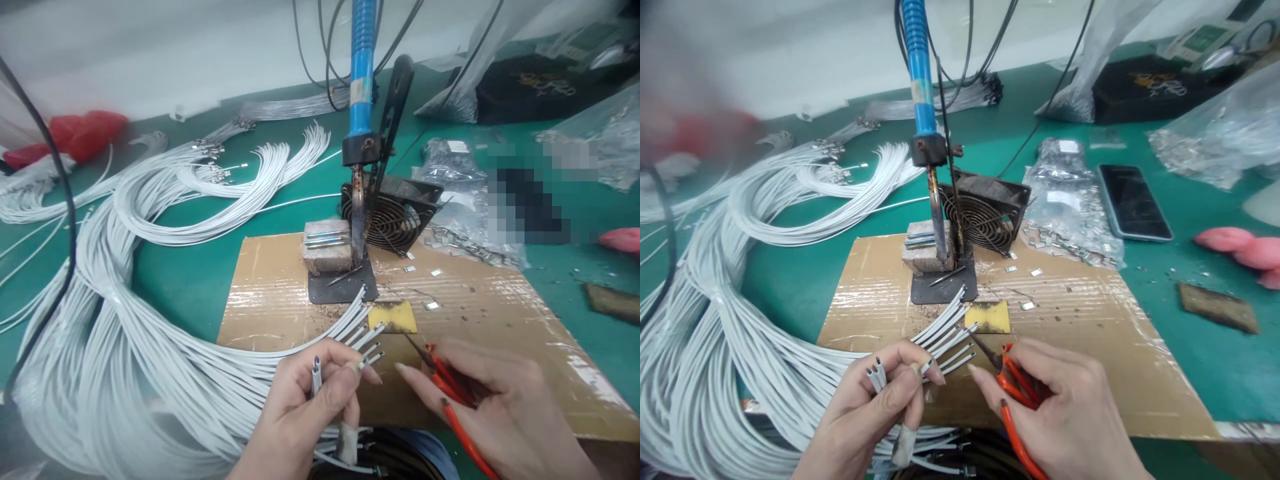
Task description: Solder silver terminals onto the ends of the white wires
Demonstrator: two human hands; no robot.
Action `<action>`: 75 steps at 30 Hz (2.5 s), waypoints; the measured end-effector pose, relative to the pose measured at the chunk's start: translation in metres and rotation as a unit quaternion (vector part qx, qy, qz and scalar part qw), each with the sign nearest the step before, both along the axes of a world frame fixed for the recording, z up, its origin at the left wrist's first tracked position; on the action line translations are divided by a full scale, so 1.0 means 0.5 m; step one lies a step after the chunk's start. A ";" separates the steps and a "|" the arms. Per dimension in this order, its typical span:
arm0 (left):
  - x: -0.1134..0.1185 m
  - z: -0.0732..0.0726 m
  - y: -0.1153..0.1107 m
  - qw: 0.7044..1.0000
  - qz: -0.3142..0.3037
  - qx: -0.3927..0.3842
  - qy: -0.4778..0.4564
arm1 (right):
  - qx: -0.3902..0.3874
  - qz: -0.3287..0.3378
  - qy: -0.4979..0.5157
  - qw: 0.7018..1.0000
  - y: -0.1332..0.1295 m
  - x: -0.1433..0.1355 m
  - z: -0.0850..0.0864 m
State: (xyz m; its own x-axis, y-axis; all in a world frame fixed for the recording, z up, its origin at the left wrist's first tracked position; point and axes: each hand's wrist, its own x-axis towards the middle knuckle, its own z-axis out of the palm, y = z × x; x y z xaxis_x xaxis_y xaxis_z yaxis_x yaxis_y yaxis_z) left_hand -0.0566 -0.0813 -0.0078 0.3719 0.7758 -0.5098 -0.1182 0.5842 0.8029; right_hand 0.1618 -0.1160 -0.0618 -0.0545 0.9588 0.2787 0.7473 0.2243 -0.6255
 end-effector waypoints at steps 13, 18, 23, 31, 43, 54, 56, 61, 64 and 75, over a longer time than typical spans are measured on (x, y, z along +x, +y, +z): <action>0.001 -0.002 -0.002 0.999 0.028 0.006 -0.027 | -0.032 0.059 0.014 0.998 -0.002 -0.043 0.035; -0.001 -0.001 -0.003 0.999 0.047 -0.015 -0.022 | -0.080 0.086 0.062 0.991 0.000 -0.051 0.034; 0.000 -0.002 -0.005 0.998 0.051 -0.009 -0.029 | -0.074 0.094 0.022 0.993 0.002 -0.044 0.032; 0.001 -0.004 -0.006 0.999 0.042 0.001 -0.016 | -0.021 0.092 -0.015 0.995 0.004 -0.044 0.027; -0.004 -0.004 -0.002 1.000 0.018 -0.009 0.004 | -0.013 0.095 -0.028 0.995 0.002 -0.038 0.017; -0.001 -0.022 0.004 1.000 0.009 0.015 0.024 | 0.003 0.079 -0.040 0.996 0.002 -0.025 0.015; 0.005 -0.031 0.007 0.994 0.023 0.080 0.063 | 0.013 0.070 -0.049 0.996 -0.001 -0.016 0.012; 0.010 -0.048 0.017 0.963 0.073 0.220 0.135 | 0.028 0.038 -0.050 0.998 -0.007 0.002 0.002; 0.001 -0.052 0.018 0.985 0.064 0.140 0.079 | 0.032 0.037 -0.038 0.998 -0.009 0.007 -0.004; -0.020 -0.050 0.028 0.997 0.048 0.022 -0.064 | 0.033 0.039 -0.034 0.998 -0.006 0.004 -0.008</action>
